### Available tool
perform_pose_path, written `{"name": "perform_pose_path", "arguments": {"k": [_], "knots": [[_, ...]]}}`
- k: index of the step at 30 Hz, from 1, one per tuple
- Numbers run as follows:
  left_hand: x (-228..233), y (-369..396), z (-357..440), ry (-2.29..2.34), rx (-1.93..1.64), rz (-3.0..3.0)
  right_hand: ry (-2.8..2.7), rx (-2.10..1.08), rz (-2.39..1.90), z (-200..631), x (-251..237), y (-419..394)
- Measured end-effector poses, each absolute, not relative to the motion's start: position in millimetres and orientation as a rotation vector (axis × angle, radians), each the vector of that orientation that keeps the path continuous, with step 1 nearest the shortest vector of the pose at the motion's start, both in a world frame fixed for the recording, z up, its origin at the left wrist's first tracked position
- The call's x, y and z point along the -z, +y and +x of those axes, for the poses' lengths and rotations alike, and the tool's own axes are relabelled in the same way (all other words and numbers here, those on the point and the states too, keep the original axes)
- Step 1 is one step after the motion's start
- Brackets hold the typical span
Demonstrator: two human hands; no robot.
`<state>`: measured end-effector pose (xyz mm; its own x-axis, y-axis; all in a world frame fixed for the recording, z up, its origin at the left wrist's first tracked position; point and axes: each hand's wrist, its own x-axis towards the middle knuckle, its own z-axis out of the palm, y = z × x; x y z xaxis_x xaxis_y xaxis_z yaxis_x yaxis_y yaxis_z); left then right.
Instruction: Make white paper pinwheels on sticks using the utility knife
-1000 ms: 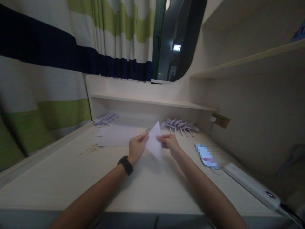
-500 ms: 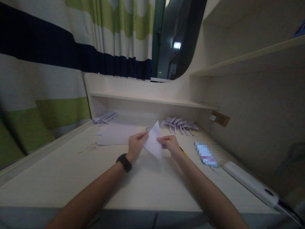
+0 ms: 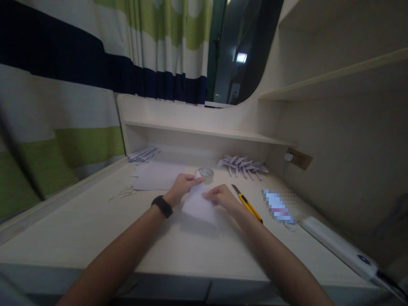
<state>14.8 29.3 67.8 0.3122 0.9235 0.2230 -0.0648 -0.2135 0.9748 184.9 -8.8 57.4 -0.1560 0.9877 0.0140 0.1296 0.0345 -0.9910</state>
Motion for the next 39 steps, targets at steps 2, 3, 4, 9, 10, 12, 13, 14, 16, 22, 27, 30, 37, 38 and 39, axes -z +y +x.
{"name": "perform_pose_path", "arguments": {"k": [2, 3, 4, 9, 10, 12, 13, 14, 16, 22, 27, 30, 37, 38, 39], "knots": [[-64.2, 29.6, 18.1, 0.903, -1.21, 1.427, -1.471, -1.23, -1.212, 182.5, -56.0, -10.5], [-62.7, 30.3, 18.9, 0.93, -1.235, 1.392, -1.481, -1.228, -1.217, 182.0, -55.7, -11.0], [-61.5, 31.4, 19.1, 0.948, -1.249, 1.363, -1.485, -1.231, -1.223, 181.9, -55.5, -11.4], [-57.4, 37.5, 16.4, 0.95, -1.261, 1.365, -1.517, -1.304, -1.231, 185.0, -55.6, -11.2], [-56.8, 38.4, 15.9, 0.946, -1.262, 1.367, -1.53, -1.317, -1.229, 185.7, -55.7, -11.1], [-55.6, 39.8, 15.5, 0.96, -1.27, 1.363, -1.545, -1.326, -1.23, 186.5, -56.2, -11.3], [-55.3, 40.2, 15.6, 0.974, -1.27, 1.363, -1.548, -1.324, -1.235, 186.6, -56.9, -11.6], [-55.2, 40.4, 15.8, 0.992, -1.271, 1.364, -1.55, -1.319, -1.242, 186.6, -57.8, -12.1], [-55.5, 40.2, 16.4, 1.016, -1.27, 1.367, -1.559, -1.316, -1.264, 186.0, -59.9, -13.3], [-57.7, 39.0, 16.0, 1.003, -1.306, 1.323, -1.538, -1.287, -1.325, 185.0, -59.4, -13.2], [-59.3, 39.0, 13.8, 1.01, -1.284, 1.297, -1.531, -1.285, -1.306, 186.9, -53.4, -9.1], [-61.0, 37.8, 12.9, 1.017, -1.303, 1.309, -1.539, -1.287, -1.322, 188.2, -51.8, -7.6], [-61.2, 40.5, 10.3, 1.02, -1.33, 1.305, -1.564, -1.317, -1.321, 191.1, -50.8, -5.3], [-60.8, 41.4, 9.9, 1.021, -1.331, 1.306, -1.572, -1.324, -1.318, 191.3, -50.3, -5.0], [-60.3, 42.2, 9.5, 1.021, -1.331, 1.309, -1.583, -1.327, -1.312, 191.3, -49.8, -4.9]]}}
